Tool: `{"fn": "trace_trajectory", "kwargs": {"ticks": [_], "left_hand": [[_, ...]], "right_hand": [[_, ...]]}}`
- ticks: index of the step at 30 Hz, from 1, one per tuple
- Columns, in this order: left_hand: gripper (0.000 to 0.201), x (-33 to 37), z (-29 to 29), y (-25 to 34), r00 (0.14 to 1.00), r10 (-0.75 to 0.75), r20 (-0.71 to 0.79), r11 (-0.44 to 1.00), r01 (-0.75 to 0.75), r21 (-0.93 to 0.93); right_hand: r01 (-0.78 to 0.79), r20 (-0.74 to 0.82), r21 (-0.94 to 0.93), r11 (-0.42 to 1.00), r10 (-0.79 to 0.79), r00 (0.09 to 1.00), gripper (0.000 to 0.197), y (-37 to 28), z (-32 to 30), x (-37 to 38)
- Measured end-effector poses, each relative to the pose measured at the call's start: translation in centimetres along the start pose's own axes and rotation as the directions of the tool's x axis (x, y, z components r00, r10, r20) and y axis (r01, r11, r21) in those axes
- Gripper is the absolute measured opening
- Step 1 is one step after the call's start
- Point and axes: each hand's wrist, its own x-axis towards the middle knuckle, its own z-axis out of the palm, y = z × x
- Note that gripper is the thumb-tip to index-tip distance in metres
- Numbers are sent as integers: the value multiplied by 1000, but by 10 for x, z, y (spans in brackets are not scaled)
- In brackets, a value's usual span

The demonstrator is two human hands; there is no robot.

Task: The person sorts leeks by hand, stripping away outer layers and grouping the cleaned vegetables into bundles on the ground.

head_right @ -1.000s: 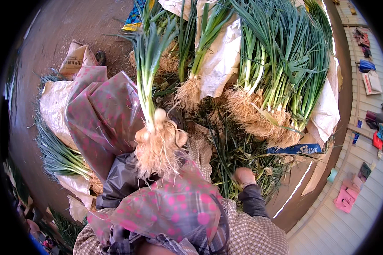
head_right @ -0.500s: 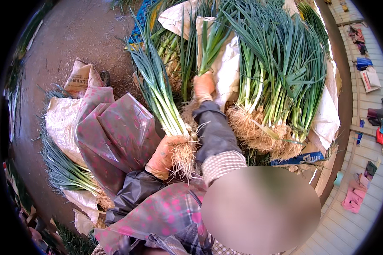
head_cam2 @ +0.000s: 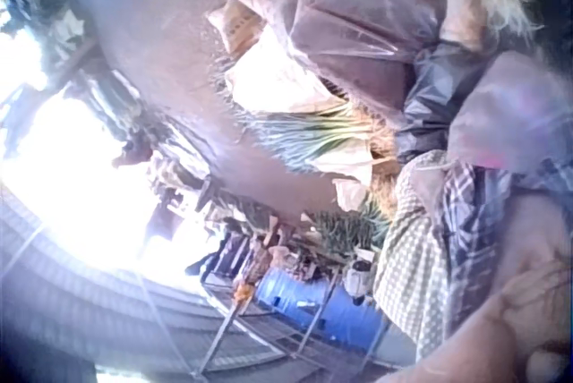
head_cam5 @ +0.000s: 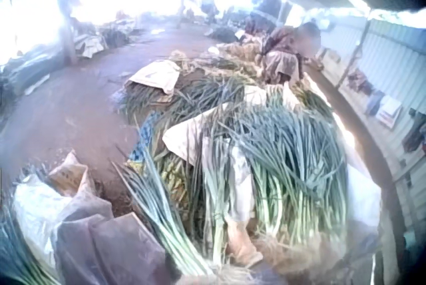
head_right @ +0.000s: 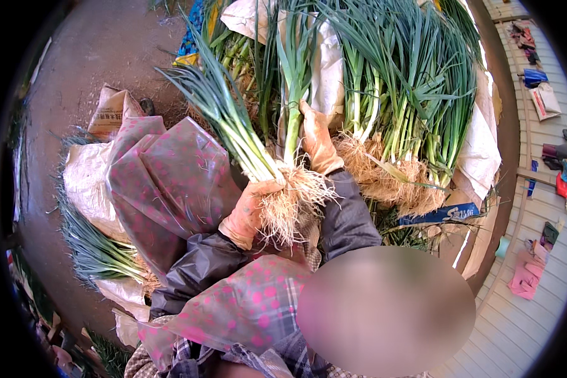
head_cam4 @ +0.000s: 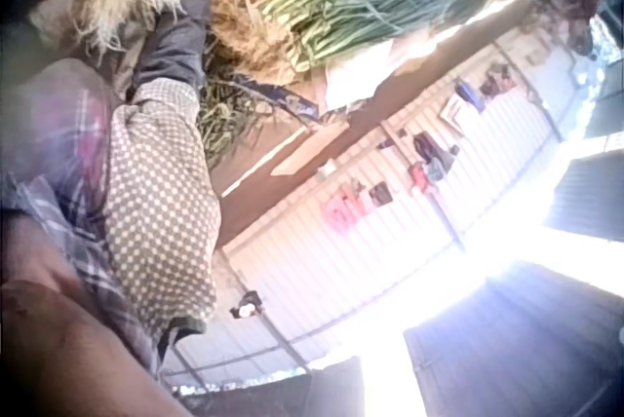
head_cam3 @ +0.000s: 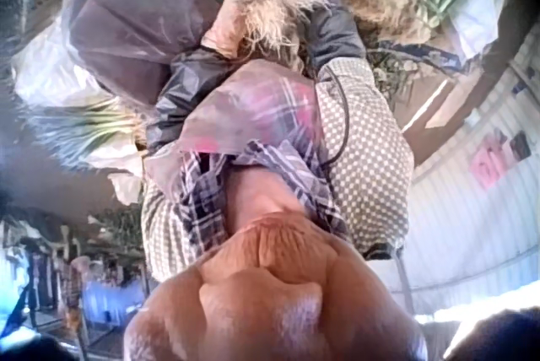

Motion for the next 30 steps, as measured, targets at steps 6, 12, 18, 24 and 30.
{"fn": "trace_trajectory", "kwargs": {"ticks": [6,12,18,24,30], "left_hand": [[40,-9,-3,9,990,140,0,982,-139,-131],[38,-9,-5,15,992,76,102,949,-41,-312],[38,-12,8,6,993,76,94,977,-55,-206],[35,-9,-37,-8,997,81,13,997,-81,-18],[29,-5,-10,1,974,181,-136,983,-183,-4]], "right_hand": [[432,-18,-451,781,-492,870,42,-4,5,-95],[385,-165,151,911,-360,918,31,-14,-55,-156],[528,384,-644,553,-363,849,38,-21,-3,-94],[199,269,-960,-198,-449,852,40,7,23,-63],[579,258,-481,659,-524,811,25,-12,9,-166]]}}
